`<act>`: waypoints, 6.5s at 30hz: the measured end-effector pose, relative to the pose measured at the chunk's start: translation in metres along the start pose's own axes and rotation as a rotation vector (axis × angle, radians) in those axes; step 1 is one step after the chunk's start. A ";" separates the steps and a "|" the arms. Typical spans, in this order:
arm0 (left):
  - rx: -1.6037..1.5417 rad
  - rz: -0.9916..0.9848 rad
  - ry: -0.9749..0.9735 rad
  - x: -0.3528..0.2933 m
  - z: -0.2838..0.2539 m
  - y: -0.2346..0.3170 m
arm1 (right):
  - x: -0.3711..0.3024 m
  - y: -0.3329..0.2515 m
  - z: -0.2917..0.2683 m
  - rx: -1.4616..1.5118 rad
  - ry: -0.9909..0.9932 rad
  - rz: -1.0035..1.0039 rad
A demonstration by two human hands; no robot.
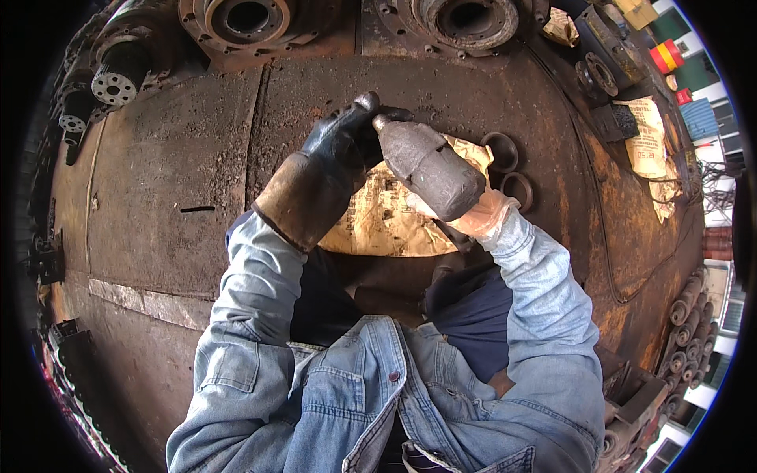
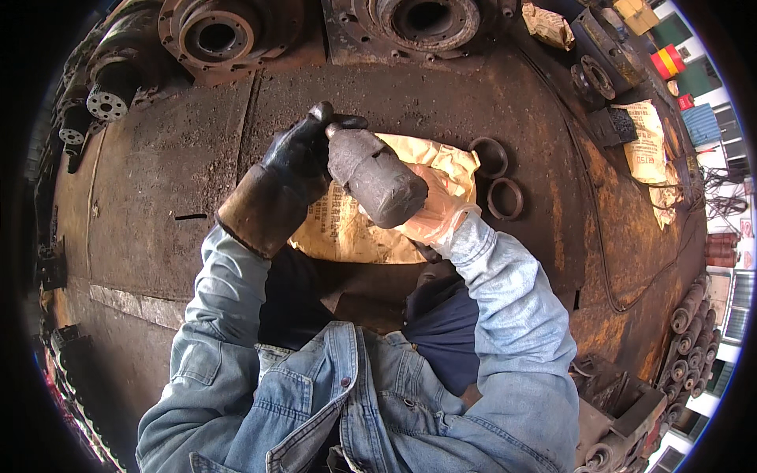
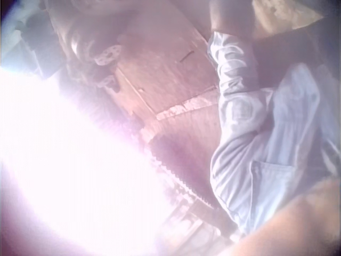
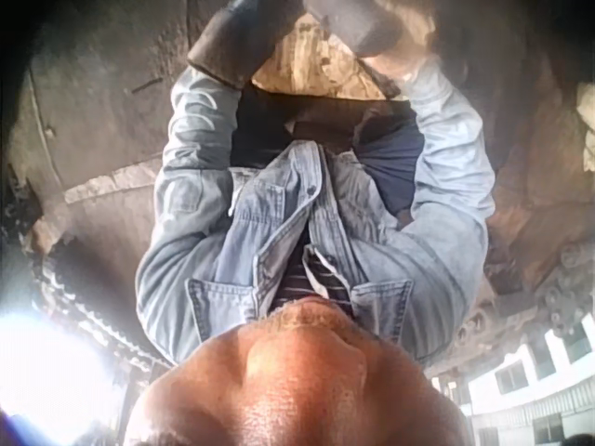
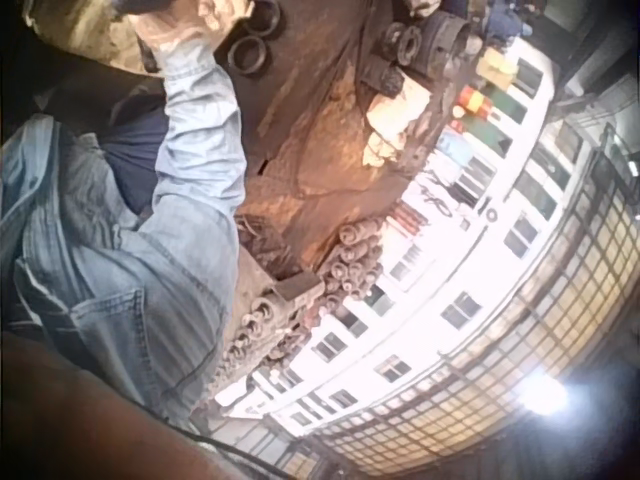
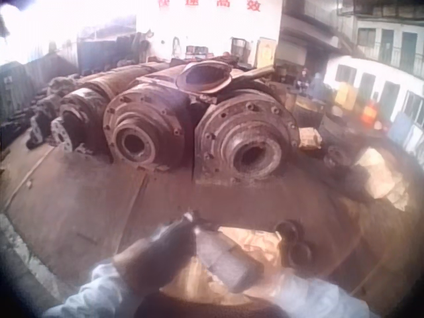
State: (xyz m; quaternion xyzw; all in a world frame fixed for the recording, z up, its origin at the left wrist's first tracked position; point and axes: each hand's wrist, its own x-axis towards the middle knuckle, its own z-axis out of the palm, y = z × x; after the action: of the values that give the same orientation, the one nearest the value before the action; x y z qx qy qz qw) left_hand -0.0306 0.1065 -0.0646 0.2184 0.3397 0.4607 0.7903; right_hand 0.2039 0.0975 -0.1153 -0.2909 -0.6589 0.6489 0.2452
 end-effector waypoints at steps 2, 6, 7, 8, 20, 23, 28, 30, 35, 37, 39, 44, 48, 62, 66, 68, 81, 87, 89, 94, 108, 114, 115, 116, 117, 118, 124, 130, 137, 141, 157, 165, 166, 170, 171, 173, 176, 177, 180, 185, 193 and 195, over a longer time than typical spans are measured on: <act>-0.078 -0.004 -0.016 0.006 -0.005 -0.008 | -0.005 0.019 -0.004 -0.119 -0.070 0.055; -0.407 0.352 -0.497 0.062 -0.068 -0.030 | -0.016 0.002 0.010 0.900 0.052 0.220; -0.495 0.229 -0.184 0.053 -0.050 -0.025 | -0.027 -0.009 0.007 1.042 0.119 0.255; -0.428 0.171 0.168 0.053 -0.026 -0.020 | -0.038 -0.020 0.003 1.187 0.198 0.279; 1.397 -0.370 0.362 0.150 -0.150 -0.140 | -0.108 -0.078 -0.014 -0.121 0.857 0.039; 1.433 -0.463 0.422 0.139 -0.199 -0.180 | -0.104 -0.087 -0.019 0.154 0.917 0.035; 1.469 -0.538 0.416 0.159 -0.221 -0.229 | -0.118 -0.070 -0.050 0.419 0.938 -0.095; 1.504 -0.540 0.411 0.174 -0.227 -0.240 | -0.118 -0.066 -0.054 0.403 0.948 -0.188; 1.607 -0.526 0.386 0.217 -0.225 -0.256 | -0.122 -0.077 -0.074 0.442 1.002 -0.061; 1.636 -0.538 0.371 0.231 -0.226 -0.268 | -0.123 -0.073 -0.077 0.381 1.089 0.021; 1.668 -0.546 0.372 0.241 -0.231 -0.277 | -0.131 -0.068 -0.082 0.355 1.078 0.022; 1.718 -0.568 0.346 0.266 -0.232 -0.306 | -0.142 -0.065 -0.092 0.418 1.046 0.001; 1.751 -0.582 0.343 0.278 -0.237 -0.323 | -0.146 -0.060 -0.096 0.456 1.091 -0.054; 1.767 -0.561 0.305 0.309 -0.244 -0.363 | -0.157 -0.061 -0.102 0.432 1.156 -0.062; 1.396 -0.491 0.337 0.331 -0.250 -0.365 | -0.159 -0.056 -0.103 0.470 1.143 -0.102; 0.528 -0.413 0.426 0.331 -0.281 -0.325 | -0.146 -0.068 -0.096 0.509 1.161 -0.013; 1.447 1.095 -0.396 0.181 0.093 -0.087 | -0.134 -0.076 -0.079 0.208 0.809 0.079; 1.595 1.293 -0.393 0.124 0.108 -0.027 | -0.120 -0.069 -0.056 0.222 0.599 0.046; 1.612 1.364 -0.387 0.116 0.102 -0.022 | -0.118 -0.078 -0.047 0.203 0.522 0.073; 1.641 1.514 -0.425 0.084 0.073 0.003 | -0.106 -0.085 -0.036 0.372 0.422 0.058; 1.733 1.635 -0.440 0.059 0.052 0.049 | -0.078 -0.083 -0.010 0.364 0.399 0.188; 1.650 1.624 -0.269 0.051 0.041 0.043 | -0.069 -0.082 0.000 0.482 0.304 0.152; 1.651 1.320 -0.209 0.047 0.041 0.041 | -0.068 -0.080 -0.001 0.469 0.297 0.137; 1.629 1.021 -0.150 0.043 0.041 0.040 | -0.068 -0.080 -0.002 0.457 0.289 0.121; 1.410 1.190 -0.202 0.041 0.028 0.037 | -0.066 -0.082 0.001 0.460 0.273 0.116; 1.414 1.190 -0.197 0.042 0.021 0.036 | -0.067 -0.084 0.002 0.425 0.296 0.143; 0.851 0.716 -0.447 0.041 0.035 0.058 | -0.073 -0.077 0.000 0.449 0.363 0.135; 0.104 0.559 -0.136 0.039 0.040 0.049 | -0.073 -0.067 0.006 0.624 0.221 -0.038; 0.063 0.583 -0.199 0.030 0.053 0.044 | -0.069 -0.074 0.004 0.582 0.341 -0.036; 0.153 0.545 -0.151 0.029 0.053 0.049 | -0.069 -0.069 0.003 0.681 0.303 -0.034; 0.396 0.482 -0.084 0.001 0.077 0.048 | -0.057 -0.082 0.013 0.497 0.268 -0.113; -0.065 0.514 -0.060 0.036 0.048 0.045 | -0.043 -0.100 0.011 0.313 0.345 -0.146; -0.067 0.517 -0.061 0.038 0.038 0.047 | -0.034 -0.113 0.012 0.350 0.321 -0.240; -0.020 0.533 0.042 0.045 0.020 0.051 | -0.011 -0.134 -0.002 0.210 0.572 -0.348; -0.024 0.539 0.025 0.045 0.021 0.053 | -0.005 -0.137 -0.005 0.169 0.633 -0.360; -0.009 0.533 0.038 0.038 0.024 0.054 | 0.008 -0.136 -0.017 0.119 0.671 -0.363; 0.010 0.534 0.055 0.030 0.028 0.057 | 0.021 -0.127 -0.030 -0.017 0.628 -0.495; 0.012 0.538 0.059 0.028 0.027 0.058 | 0.025 -0.129 -0.028 -0.045 0.655 -0.497; -0.012 0.569 0.104 0.028 0.025 0.059 | 0.031 -0.119 -0.027 0.066 0.667 -0.491; -0.007 0.525 0.123 0.027 0.020 0.062 | 0.030 -0.111 -0.033 0.344 0.607 -0.437; 0.039 0.533 0.064 0.035 0.014 0.051 | 0.030 -0.109 -0.039 0.383 0.633 -0.417; 0.040 0.510 0.061 0.038 0.011 0.049 | 0.031 -0.102 -0.041 0.267 0.637 -0.481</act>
State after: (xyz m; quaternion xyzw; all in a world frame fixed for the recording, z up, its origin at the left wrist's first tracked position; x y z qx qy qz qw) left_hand -0.0380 0.1631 -0.0381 0.2984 0.3063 0.6449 0.6334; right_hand 0.2038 0.1498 -0.0134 -0.2807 -0.5095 0.5304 0.6167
